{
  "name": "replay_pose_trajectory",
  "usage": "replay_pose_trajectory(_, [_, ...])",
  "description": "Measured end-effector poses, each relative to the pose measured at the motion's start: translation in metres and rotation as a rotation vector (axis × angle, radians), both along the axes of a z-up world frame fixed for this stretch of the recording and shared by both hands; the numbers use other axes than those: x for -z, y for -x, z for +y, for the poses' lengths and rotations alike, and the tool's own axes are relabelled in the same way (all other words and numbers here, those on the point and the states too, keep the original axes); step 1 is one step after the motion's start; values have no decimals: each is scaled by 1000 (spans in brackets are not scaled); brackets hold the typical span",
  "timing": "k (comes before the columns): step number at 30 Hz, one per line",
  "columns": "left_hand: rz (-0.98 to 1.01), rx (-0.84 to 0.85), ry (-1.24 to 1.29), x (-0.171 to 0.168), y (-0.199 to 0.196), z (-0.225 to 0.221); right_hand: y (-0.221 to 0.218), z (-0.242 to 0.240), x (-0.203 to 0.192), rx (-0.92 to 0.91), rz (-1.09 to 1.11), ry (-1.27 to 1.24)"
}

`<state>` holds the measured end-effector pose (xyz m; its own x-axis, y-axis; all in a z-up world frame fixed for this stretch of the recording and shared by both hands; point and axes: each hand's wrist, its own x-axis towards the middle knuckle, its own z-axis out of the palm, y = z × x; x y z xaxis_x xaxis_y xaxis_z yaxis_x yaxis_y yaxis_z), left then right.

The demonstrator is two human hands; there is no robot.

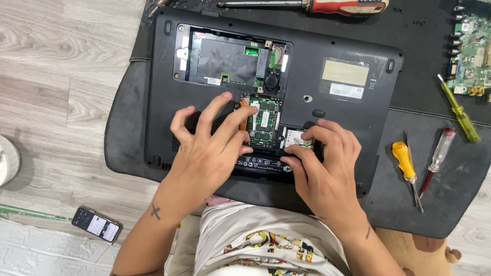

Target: Disassembling a laptop using screwdrivers and a pry tool to access internal components.

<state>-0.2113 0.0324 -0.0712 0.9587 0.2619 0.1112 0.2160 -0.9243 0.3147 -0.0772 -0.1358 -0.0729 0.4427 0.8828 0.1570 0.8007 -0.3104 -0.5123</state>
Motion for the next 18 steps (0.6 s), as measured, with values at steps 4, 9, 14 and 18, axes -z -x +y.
replay_pose_trajectory(4, [-4, -10, 2, -3, 0, 2, 0, -1, 0, -1, 5, 1])
replay_pose_trajectory(9, [54, -79, 163, -17, 10, 24, -2, -1, -8, 16, 53, 19])
replay_pose_trajectory(14, [79, -257, 228, -13, 35, 47, -15, -15, -11, 75, 7, 62])
replay_pose_trajectory(18, [-20, -337, 418, -5, 44, 54, -33, -38, -10, 221, 46, 78])
